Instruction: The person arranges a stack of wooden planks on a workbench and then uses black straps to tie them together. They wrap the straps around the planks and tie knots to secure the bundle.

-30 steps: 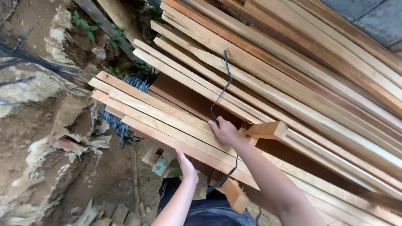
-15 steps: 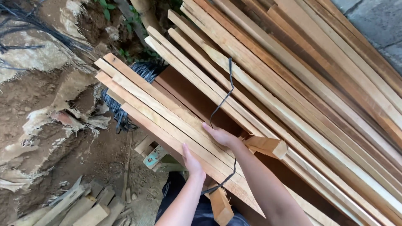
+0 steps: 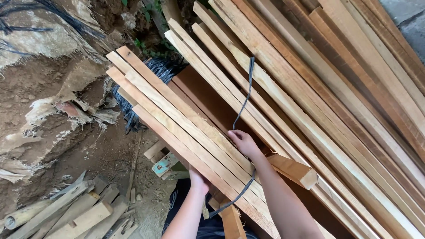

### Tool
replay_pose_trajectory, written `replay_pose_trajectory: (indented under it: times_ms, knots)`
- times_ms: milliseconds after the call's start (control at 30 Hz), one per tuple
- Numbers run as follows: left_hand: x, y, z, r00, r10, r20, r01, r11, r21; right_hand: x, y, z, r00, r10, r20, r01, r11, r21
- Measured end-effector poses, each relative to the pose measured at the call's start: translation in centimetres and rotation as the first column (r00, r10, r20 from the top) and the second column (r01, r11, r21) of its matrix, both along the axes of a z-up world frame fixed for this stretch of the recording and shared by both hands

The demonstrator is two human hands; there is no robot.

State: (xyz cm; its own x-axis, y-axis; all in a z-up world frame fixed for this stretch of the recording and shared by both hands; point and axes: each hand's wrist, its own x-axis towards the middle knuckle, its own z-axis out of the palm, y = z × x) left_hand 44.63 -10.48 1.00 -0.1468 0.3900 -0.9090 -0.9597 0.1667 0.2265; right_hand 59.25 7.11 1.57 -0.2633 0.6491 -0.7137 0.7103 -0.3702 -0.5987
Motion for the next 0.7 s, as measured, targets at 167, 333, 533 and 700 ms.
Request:
replay_pose_trajectory:
  times_ms: [167, 333, 533, 700]
  knots:
    - [0.7, -0.5, -5.6, 0.997, 0.078, 0.028, -0.075, 0.993, -0.093, 1.1, 0.0, -6.7, 0.936, -0.155, -0.317, 0.123, 0.985, -0.119]
    - [0.6, 1.3, -1.0, 0.995, 0.088, 0.052, -0.084, 0.993, -0.081, 0.1, 0.6, -4.9, 0.993, 0.004, -0.119, -0.003, 1.0, 0.008]
    - [0.2, 2.0, 1.0, 0.995, 0.043, 0.086, -0.037, 0.996, -0.078, 1.2, 0.1, -7.3, 0.986, -0.005, -0.168, 0.008, 1.0, 0.022]
    - [-0.2, 2.0, 2.4, 0.998, -0.045, 0.053, 0.05, 0.993, -0.104, 0.6, 0.1, -3.6, 0.984, 0.156, 0.083, -0.125, 0.947, -0.297]
